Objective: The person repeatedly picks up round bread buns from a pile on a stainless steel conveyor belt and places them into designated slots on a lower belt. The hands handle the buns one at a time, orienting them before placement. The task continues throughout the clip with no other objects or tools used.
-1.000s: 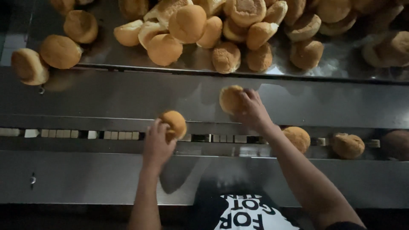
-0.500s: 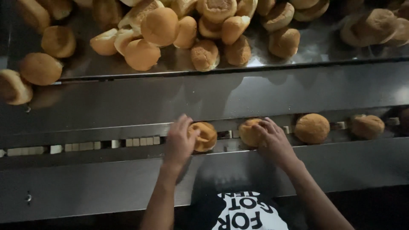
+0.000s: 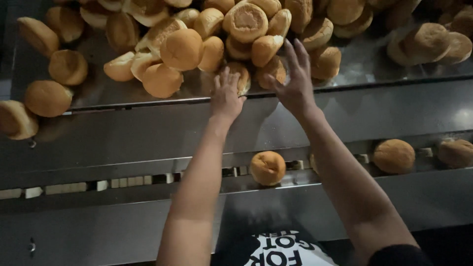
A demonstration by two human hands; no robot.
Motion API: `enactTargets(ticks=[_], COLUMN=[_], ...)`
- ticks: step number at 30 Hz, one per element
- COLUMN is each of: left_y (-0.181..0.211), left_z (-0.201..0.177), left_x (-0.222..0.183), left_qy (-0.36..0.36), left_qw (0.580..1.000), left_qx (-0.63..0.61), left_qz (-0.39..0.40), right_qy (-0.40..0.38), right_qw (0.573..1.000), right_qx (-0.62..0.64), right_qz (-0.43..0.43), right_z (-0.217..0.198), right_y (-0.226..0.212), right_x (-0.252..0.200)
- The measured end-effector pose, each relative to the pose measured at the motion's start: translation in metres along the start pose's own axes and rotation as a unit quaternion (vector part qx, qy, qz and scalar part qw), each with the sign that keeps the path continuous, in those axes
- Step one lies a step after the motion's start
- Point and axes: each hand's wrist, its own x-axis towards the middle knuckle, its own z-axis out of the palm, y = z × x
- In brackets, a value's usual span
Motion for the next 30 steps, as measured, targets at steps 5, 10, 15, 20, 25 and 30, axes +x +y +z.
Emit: enactTargets(ticks=[5,10,15,20,25,30], left_y=[-0.006,-0.027,-0.047,-0.082,-0.061,-0.006], left_z=[-0.007,-0.051,-0.093,-0.081,-0.078,-0.046], left_x=[-0.029,-0.121,-0.221,-0.277,-0.289,-0.272], left_qy=[0.065,-0.006,-0.061,-0.057,-0.108,0.045], left_qw=[0.998,0.999,0.979,0.953,0.952,0.990], left_qx=[0.000,-0.037,0.016,0.051,0.028,-0.099], left_qz=[0.020,-0.012,-0.195,-0.293,-0.286,-0.095], right_qy=[-0.029,0.015,0.040,-0.060,-0.101,-0.080], right_qw=[0.998,0.994,0.981,0.968,0.960,0.816], right_qx=[-0.032,0.061,0.150,0.173,0.218,0.476], right_qz=[0.049,0.087,0.119,0.174,0.143,0.319], right_z=[0.052,0.066,0.066,0.055,0.051,0.039], right_y=[0.030,0.048,0.067,0.033,0.033,0.012], right_x=[0.042,0.022,-0.014,-0.087,-0.168,-0.216])
